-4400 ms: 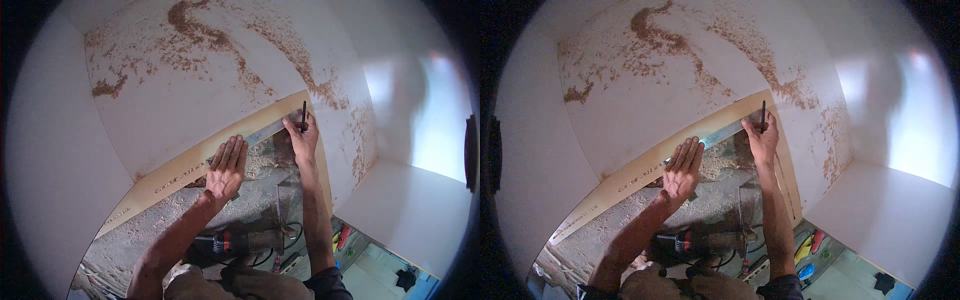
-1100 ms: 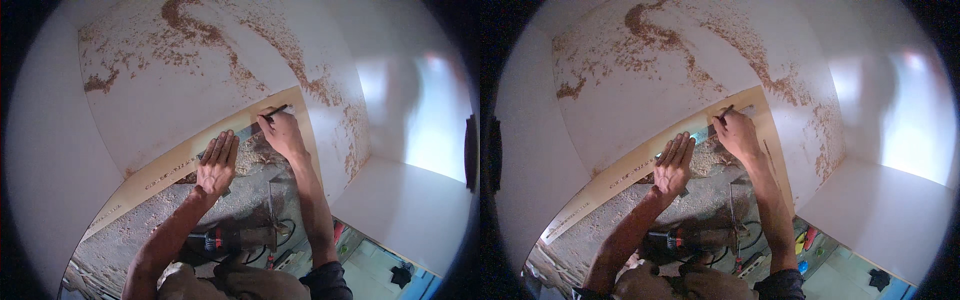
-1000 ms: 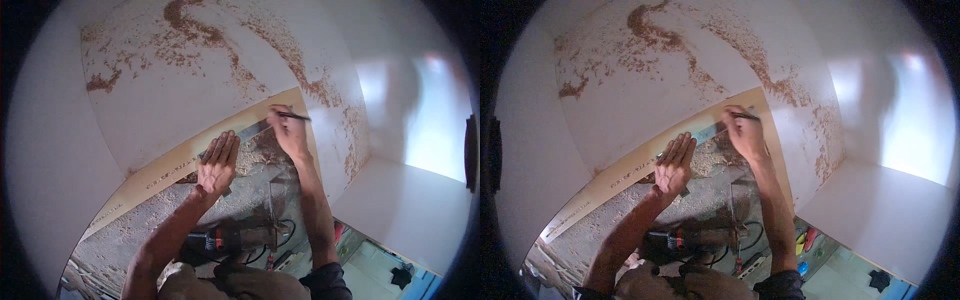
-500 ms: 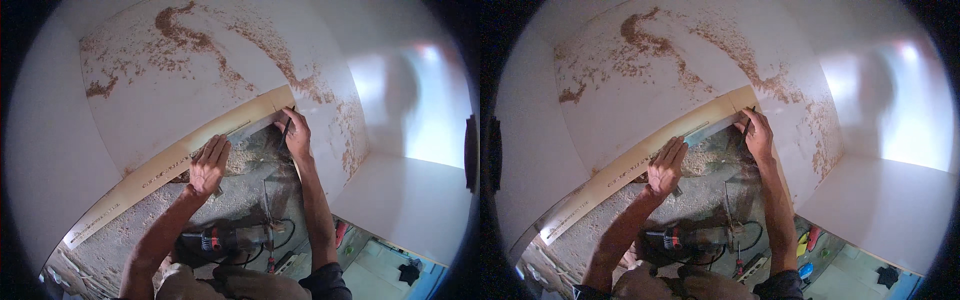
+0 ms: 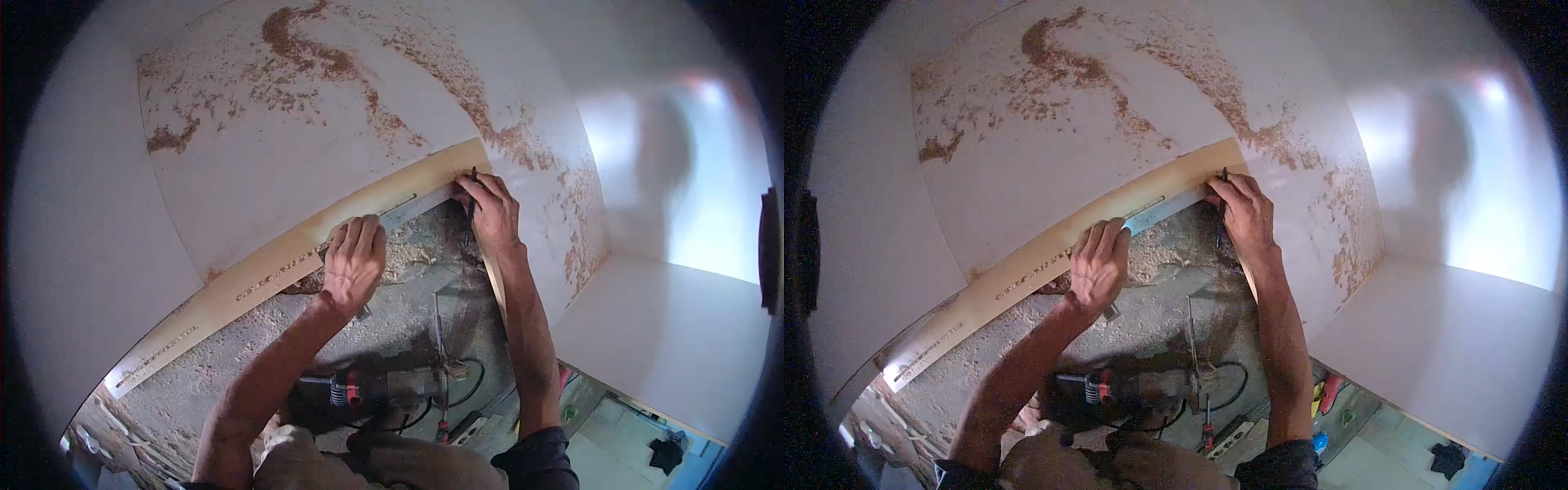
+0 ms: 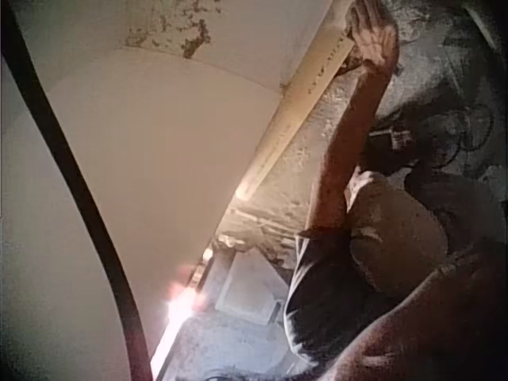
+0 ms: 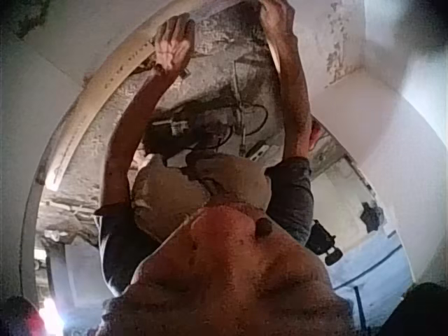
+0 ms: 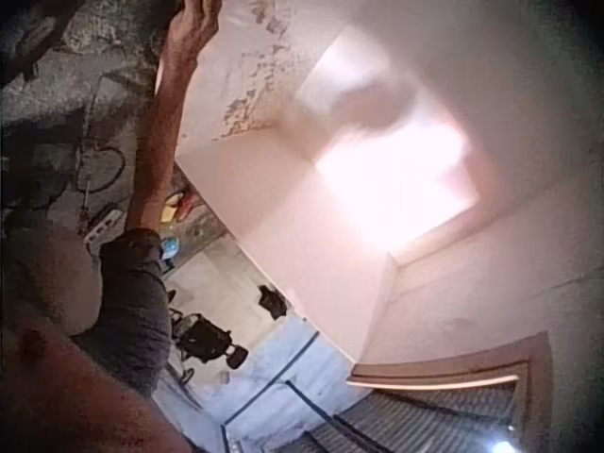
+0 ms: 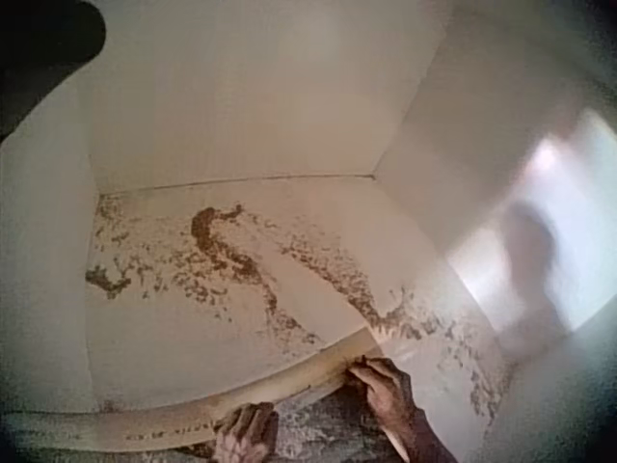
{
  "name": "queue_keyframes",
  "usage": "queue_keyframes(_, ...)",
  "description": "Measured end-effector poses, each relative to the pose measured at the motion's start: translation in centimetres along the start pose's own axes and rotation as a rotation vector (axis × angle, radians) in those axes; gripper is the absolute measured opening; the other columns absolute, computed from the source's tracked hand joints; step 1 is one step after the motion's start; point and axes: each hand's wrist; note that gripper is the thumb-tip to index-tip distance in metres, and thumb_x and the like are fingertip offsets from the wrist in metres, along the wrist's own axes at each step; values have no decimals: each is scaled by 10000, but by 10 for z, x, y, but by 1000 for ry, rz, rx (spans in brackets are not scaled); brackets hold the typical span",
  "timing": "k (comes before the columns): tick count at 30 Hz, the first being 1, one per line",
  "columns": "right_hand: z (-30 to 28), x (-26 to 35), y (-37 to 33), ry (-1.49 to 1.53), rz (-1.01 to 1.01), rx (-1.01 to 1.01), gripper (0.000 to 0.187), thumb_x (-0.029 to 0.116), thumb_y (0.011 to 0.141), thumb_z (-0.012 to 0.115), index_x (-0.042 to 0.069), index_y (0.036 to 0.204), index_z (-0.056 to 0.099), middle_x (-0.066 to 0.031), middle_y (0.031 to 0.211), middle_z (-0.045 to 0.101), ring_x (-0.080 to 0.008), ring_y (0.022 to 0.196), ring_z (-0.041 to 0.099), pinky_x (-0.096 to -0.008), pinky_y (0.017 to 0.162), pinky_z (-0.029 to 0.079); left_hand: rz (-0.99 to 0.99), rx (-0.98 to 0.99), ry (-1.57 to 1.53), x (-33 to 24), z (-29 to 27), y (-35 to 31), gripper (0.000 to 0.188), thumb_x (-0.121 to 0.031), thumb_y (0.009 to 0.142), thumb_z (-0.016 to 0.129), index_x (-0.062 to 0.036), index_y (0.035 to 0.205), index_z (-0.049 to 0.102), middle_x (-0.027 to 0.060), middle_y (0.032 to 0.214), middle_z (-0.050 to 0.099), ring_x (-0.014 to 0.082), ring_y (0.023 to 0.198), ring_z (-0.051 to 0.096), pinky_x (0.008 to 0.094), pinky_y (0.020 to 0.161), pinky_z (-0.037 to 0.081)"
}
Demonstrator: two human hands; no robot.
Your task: The person uses a square ruler and a pencil to mark lines on wooden pieces of a furniture frame. They position the ruler against the wood and draw several markings by hand.
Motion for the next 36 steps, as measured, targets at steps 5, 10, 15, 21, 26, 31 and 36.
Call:
queue_keyframes(5, -2, -2, 3, -8, 5, 23, 349, -44, 803, 633, 105, 1106, 721, -113, 1108, 686, -321, 1037, 655, -426, 803, 578, -45, 44, -13, -4, 4, 8, 212, -60, 779, 644, -19, 985, 615, 112, 1111, 590, 298, 1029, 607, 451, 859, 527)
queue_keyframes(10, -1, 0, 4, -20, 29, 43, 376, -62, 799, 616, 115, 1113, 721, -113, 1130, 684, -320, 1049, 652, -425, 821, 577, -115, 0, 21, -11, 0, 15, 330, -59, 792, 614, -36, 1120, 595, 107, 1092, 579, 296, 1023, 605, 447, 842, 536)
queue_keyframes(15, 3, -3, 1, -17, 21, 32, 405, -79, 787, 601, 114, 1124, 715, -113, 1152, 681, -324, 1054, 650, -425, 840, 576, -150, 136, -2, -13, -1, 17, 423, -32, 782, 603, -39, 1203, 573, 117, 1080, 552, 299, 1038, 595, 457, 835, 539)
queue_keyframes(21, 0, -6, 3, -16, 8, 65, 441, -96, 766, 597, 109, 1141, 704, -113, 1186, 668, -322, 1075, 641, -419, 849, 575, -174, 139, -5, -17, -5, 21, 433, -11, 747, 624, -9, 1177, 576, 135, 1084, 522, 313, 1060, 574, 469, 832, 537)
queue_keyframes(26, -1, -5, 2, -8, 5, 83, 453, -95, 763, 610, 115, 1155, 696, -101, 1183, 665, -316, 1079, 638, -416, 847, 575, -201, 221, -20, -18, -9, 26, 413, 3, 744, 621, 23, 1153, 575, 148, 1065, 514, 320, 1054, 568, 467, 825, 532)
queue_keyframes(31, -1, -4, 1, -18, 24, 89, 463, -99, 756, 619, 115, 1161, 690, -88, 1192, 661, -308, 1094, 633, -419, 841, 578, -205, 222, -14, -20, -10, 28, 389, 9, 745, 617, 32, 1132, 575, 151, 1063, 508, 328, 1058, 562, 475, 813, 525)
queue_keyframes(36, 2, -6, -2, -19, 33, 100, 469, -109, 759, 612, 111, 1166, 685, -91, 1207, 654, -306, 1109, 626, -427, 843, 577, -235, 216, -31, -22, -7, 27, 375, 17, 750, 611, 30, 1122, 570, 161, 1082, 498, 336, 1074, 550, 504, 828, 512)
Point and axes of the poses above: each hand's wrist, its own y-axis towards the middle knuckle, its own z-axis out of the palm, x = y × z
